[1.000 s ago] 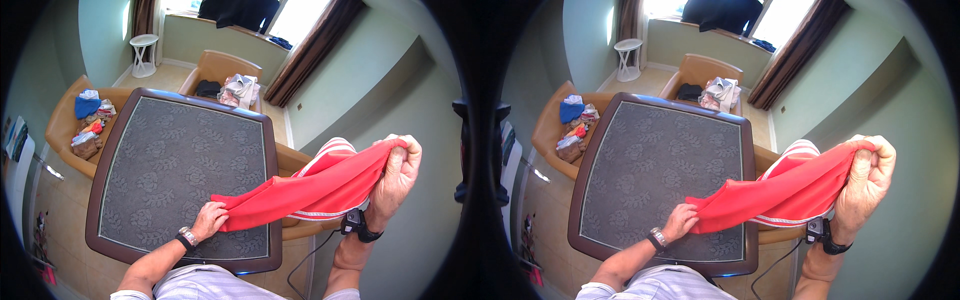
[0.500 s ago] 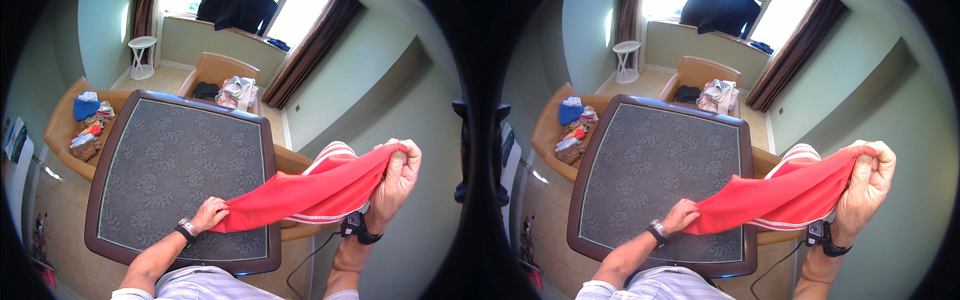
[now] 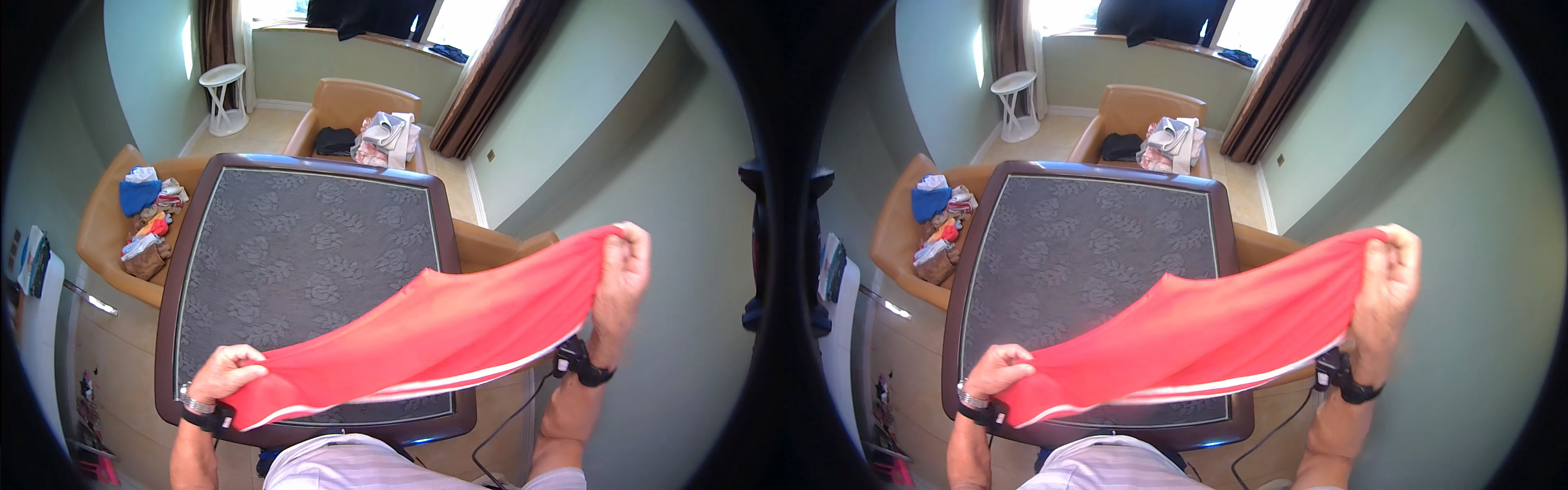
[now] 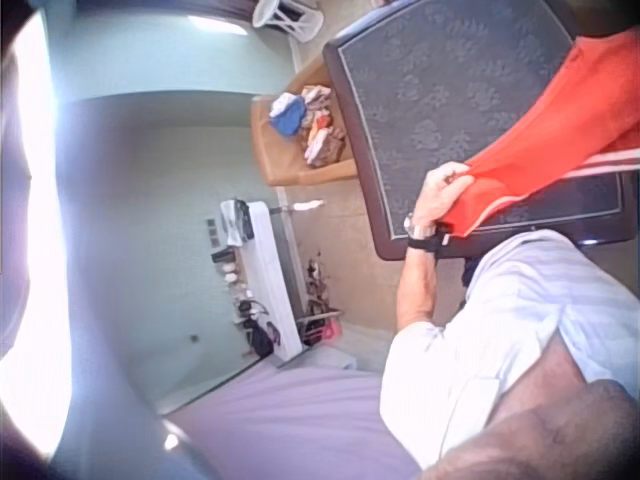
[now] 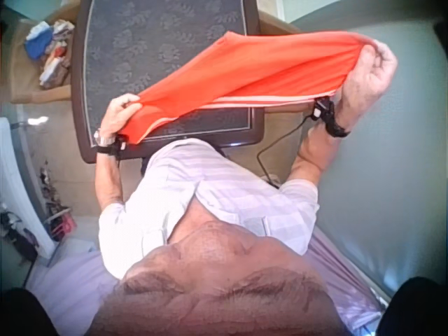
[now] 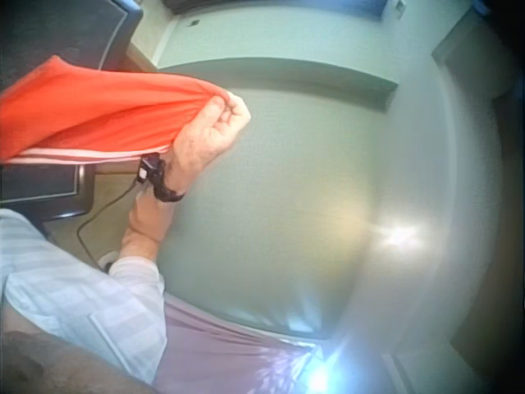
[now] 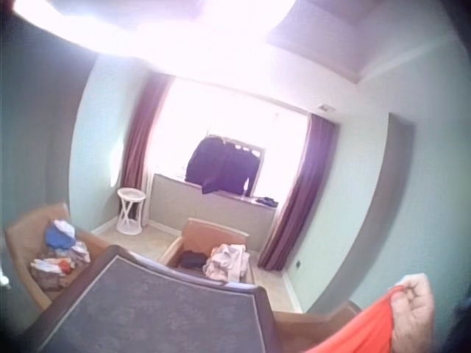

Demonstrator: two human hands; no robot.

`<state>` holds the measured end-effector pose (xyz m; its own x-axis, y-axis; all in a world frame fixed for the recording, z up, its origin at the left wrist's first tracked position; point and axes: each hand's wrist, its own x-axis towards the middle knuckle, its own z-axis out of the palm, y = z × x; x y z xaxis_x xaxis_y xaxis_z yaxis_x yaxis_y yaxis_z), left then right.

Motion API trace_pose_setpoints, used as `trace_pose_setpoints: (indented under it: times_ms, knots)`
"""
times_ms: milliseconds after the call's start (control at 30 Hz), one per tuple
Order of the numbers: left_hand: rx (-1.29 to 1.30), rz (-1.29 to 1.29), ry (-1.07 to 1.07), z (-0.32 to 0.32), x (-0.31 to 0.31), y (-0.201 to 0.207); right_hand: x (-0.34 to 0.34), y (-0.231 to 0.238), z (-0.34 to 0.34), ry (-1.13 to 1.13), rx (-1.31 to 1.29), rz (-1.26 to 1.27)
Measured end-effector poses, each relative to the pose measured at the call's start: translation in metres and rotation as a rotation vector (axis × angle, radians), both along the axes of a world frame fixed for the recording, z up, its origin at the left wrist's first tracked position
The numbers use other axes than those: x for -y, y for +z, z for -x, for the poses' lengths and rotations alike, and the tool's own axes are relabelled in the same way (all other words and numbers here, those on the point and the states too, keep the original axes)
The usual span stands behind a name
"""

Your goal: The person folds several pieces of clothing on a dining table, including a blue garment, a white sweater, red pants, and patterned pants. Each item is smoothed, folded into a compact rectangle, and stacked on a nearby side table.

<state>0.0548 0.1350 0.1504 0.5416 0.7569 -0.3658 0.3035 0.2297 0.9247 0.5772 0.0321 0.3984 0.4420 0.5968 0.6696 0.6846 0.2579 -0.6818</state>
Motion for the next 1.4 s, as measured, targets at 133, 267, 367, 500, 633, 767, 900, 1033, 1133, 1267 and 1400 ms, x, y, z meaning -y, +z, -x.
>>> trace_pose_setpoints:
  times_ms: [133,267,367,500,633,767,900,1033,1133,1267,1400]
  knots:
    - [-0.043,-0.002,-0.043,0.038,-0.040,-0.020,-0.052,-0.087,-0.034,-0.040,0.037,0.236]
    - [-0.426,-0.344,0.038,0.045,-0.071,-0.082,-0.108,-0.236,-0.054,-0.105,-0.188,0.499]
    - [-0.655,-0.781,0.021,0.048,-0.063,-0.121,-0.084,-0.329,-0.056,-0.172,-0.281,0.538]
    - [-0.549,-0.966,0.136,0.028,-0.039,-0.150,-0.023,-0.400,-0.026,-0.107,-0.642,0.741]
    - [-0.450,-1.004,0.072,-0.034,-0.020,-0.152,0.002,-0.420,0.004,-0.100,-0.859,0.763]
    - [-0.218,-1.027,-0.089,-0.122,-0.012,-0.142,-0.013,-0.414,0.012,-0.062,-1.005,0.725]
    - [-0.097,-1.024,-0.225,-0.204,-0.014,-0.134,-0.034,-0.406,0.016,-0.018,-1.131,0.687]
    - [-0.135,-0.941,-0.282,-0.268,-0.023,-0.133,-0.052,-0.397,0.022,0.075,-1.194,0.627]
    - [-0.187,-0.887,-0.231,-0.301,-0.034,-0.138,-0.063,-0.386,0.027,0.192,-1.222,0.537]
    - [-0.248,-0.688,-0.218,-0.324,-0.061,-0.143,-0.071,-0.377,0.030,0.368,-1.098,0.531]
    - [-0.140,-0.555,-0.089,-0.316,-0.081,-0.138,-0.059,-0.391,0.022,0.042,-1.054,0.511]
